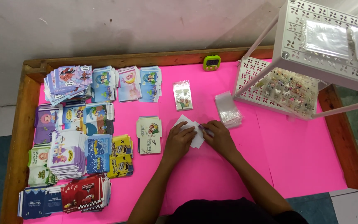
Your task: Packaging small cards into plastic sleeves
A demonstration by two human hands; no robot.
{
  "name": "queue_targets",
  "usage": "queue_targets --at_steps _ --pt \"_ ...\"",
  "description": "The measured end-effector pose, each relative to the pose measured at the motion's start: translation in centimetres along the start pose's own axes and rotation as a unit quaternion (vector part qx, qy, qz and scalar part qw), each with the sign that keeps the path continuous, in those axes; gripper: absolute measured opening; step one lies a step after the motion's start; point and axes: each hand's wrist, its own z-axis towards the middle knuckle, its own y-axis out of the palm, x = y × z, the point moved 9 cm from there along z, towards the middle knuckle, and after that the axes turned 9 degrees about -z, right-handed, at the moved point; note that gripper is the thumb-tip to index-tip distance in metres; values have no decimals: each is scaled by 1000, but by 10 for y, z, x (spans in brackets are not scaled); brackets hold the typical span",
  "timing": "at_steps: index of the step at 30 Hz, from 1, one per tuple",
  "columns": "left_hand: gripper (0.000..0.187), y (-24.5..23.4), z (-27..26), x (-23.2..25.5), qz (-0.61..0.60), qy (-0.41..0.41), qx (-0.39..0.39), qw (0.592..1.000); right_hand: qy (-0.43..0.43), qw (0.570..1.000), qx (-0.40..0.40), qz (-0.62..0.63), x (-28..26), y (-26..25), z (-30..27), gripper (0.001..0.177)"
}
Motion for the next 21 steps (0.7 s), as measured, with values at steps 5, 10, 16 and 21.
queue_targets --at_steps 5,10,16,21 --pt "15 4 0 -2 15 0 1 1000 -1 1000 -3 7 -7 11 15 22" --pt "13 2 1 0 13 0 4 1000 3 1000 -11 13 -11 8 17 22" --pt "16 -1 2 3 7 -10 -4 1000 31 999 -18 -15 -2 -15 -19 24" --pt "17 2 0 0 6 -5 -8 1000 34 998 -47 -21 -15 -4 -59 29"
